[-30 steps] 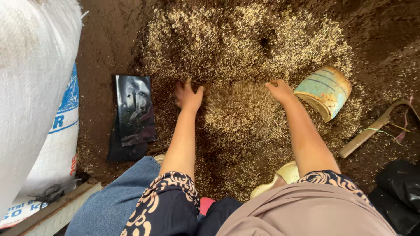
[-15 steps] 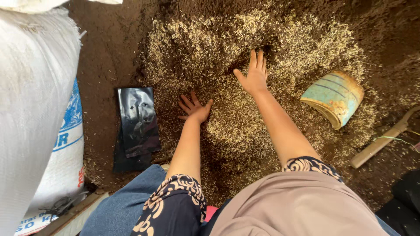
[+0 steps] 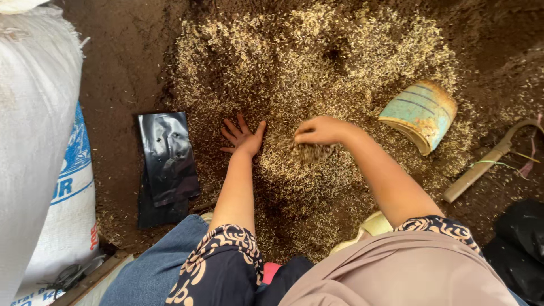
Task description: The person scoops grains from a large pile using a scoop and pours them into black plastic bags. They then fold and seal the bags by hand, repeating the process to fill multiple bags.
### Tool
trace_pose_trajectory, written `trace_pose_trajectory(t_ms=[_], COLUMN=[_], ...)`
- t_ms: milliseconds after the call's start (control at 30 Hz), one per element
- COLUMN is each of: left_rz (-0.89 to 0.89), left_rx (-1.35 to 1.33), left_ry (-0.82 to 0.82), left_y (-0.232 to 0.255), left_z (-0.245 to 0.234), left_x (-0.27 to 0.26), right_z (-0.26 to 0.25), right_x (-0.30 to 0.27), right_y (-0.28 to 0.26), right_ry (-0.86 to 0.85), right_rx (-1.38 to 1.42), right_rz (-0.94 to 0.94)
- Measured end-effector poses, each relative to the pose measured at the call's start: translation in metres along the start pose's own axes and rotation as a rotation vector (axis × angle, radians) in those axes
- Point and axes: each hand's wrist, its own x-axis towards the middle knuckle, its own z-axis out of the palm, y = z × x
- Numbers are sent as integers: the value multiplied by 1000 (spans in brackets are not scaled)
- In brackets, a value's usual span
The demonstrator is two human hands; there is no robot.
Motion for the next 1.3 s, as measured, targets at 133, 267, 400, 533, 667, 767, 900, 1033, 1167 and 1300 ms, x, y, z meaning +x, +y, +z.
trace_pose_trajectory(t_ms=[133,267,400,533,667,767,900,1033,1167,1300], left_rz=[-20,-35,-61,-68,-68,-69,-45,-50,-50,-72], left_rx=[19,26,35,48,44,53,42,41,35,55], left_ry=[-11,-30,-42,-70,-49,-29,-15,-22,-22,-25], left_y=[3,8,8,12,7,6,3,2,1,1], left_z=[-5,-11,-13,-14,-10,-6,-6,-2,-2,0], left_x=[-4,-2,-1,-3,1,5,6,9,14,12], right_z=[-43,-56,-33,-17,-38,-71,-100,-105,-108,-108], right_x=[-9,11,46,36,18,18,46,55,28,18], right_y=[54,114,141,133,123,128,147,181,204,171], right_ry=[459,945,870,549,224,664,1252,1326,1150,921], right_rx=[251,476,382,286,91,232,104,102,471,370], right_rz=[296,432,372,229,207,148,68,404,599,582])
